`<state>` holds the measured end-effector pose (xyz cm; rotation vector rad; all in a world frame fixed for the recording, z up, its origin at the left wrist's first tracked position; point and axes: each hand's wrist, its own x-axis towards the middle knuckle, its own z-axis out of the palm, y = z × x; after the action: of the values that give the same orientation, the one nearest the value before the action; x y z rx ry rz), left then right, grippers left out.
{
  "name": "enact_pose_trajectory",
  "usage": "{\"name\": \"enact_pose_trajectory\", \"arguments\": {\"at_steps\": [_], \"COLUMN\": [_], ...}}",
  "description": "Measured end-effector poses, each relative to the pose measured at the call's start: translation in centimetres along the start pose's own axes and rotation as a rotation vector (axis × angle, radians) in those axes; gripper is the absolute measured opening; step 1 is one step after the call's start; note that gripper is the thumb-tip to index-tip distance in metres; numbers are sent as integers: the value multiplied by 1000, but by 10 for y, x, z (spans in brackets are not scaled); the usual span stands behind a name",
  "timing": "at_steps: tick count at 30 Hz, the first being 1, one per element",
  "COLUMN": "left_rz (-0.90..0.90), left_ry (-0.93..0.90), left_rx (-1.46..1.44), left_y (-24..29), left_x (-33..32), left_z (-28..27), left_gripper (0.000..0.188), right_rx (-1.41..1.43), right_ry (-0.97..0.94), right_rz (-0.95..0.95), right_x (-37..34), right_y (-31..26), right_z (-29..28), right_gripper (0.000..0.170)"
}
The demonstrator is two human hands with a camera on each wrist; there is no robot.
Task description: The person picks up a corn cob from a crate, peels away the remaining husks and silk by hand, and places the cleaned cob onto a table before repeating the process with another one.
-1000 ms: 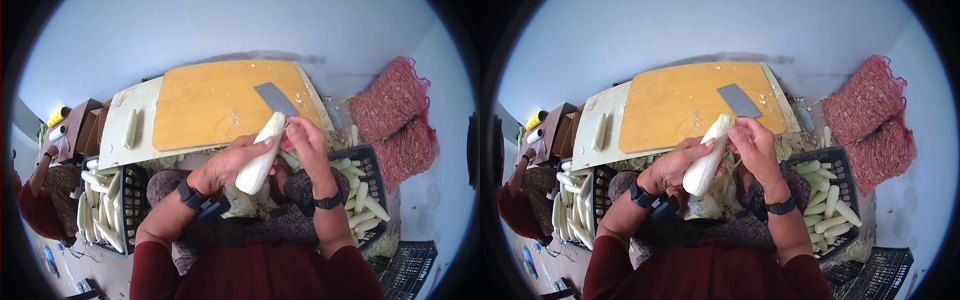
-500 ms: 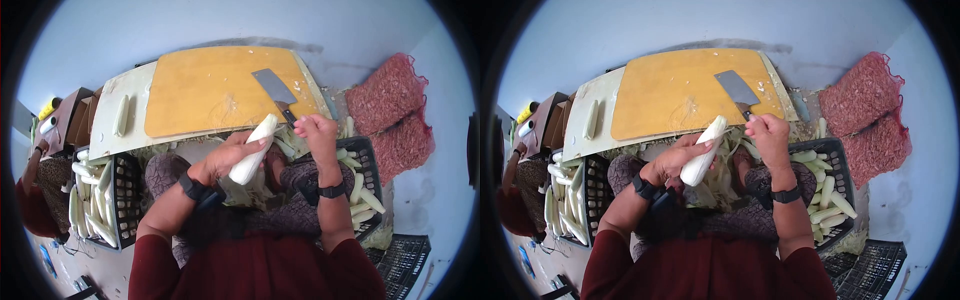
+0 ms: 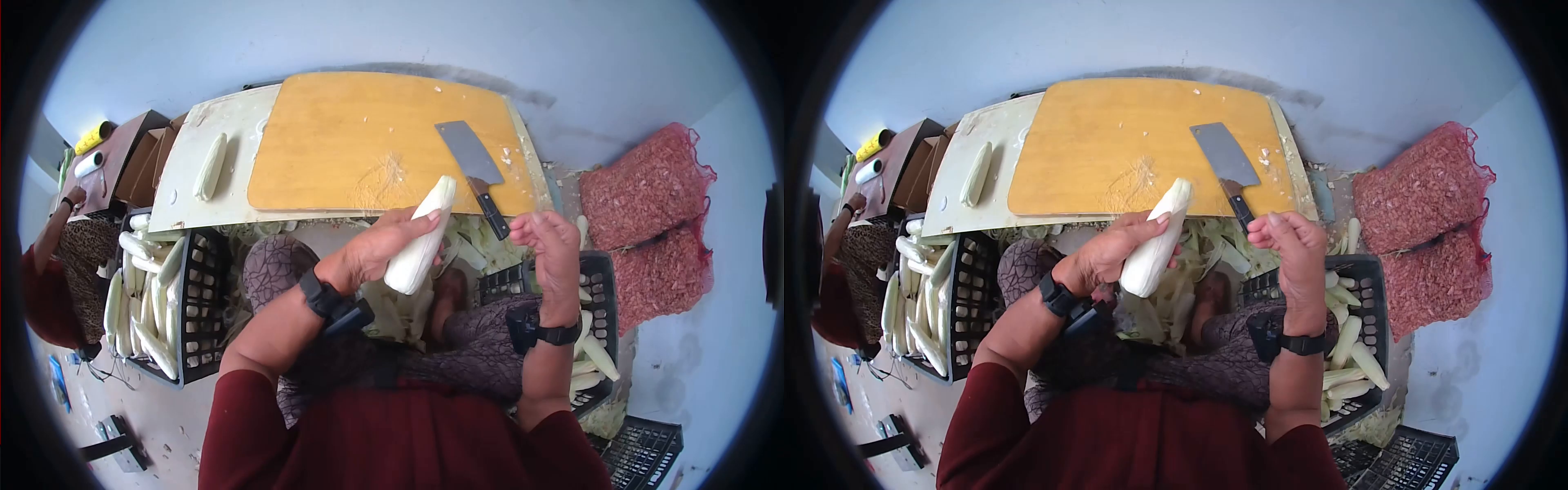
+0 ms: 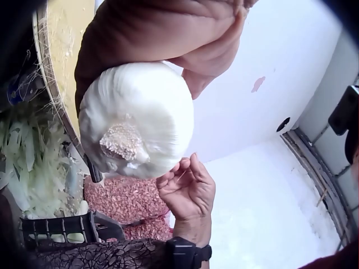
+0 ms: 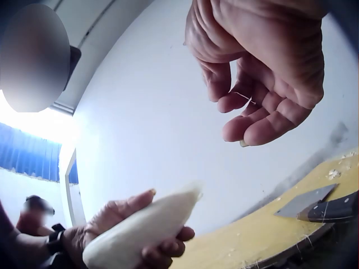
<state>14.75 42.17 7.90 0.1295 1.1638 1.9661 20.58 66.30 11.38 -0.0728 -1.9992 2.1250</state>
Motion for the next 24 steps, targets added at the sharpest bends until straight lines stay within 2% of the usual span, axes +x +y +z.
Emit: {"name": "enact_pose_trajectory", "arguments": {"at_steps": [2, 4, 8, 10, 12, 18, 24], "left_rz": [-18, -15, -52, -65, -63, -11, -2], "left_ry": [-31, -87, -160, -260, -286, -332, -344], "left_rx": [-48, -118, -252, -291, -270, -180, -92], "left_y": [3, 1, -1, 2, 4, 4, -2], "left_x": [2, 7, 14, 11, 7, -7, -10], "left_z": [-2, -9, -11, -10, -9, -4, -2], "left_gripper": [43, 50, 52, 56, 57, 60, 58], "right_rx": [-159, -176, -225, -262, -300, -226, -69], "right_ry": [-32, -34, -38, -31, -75, -233, -332], "right_rz": [70, 78, 74, 57, 95, 73, 88], "right_x": [-5, -6, 0, 1, 3, 8, 2], "right_y": [1, 0, -18, -29, -36, -15, -10], "right_z": [9, 16, 27, 34, 41, 51, 56], "right_gripper": [19, 18, 17, 18, 26, 43, 47]}}
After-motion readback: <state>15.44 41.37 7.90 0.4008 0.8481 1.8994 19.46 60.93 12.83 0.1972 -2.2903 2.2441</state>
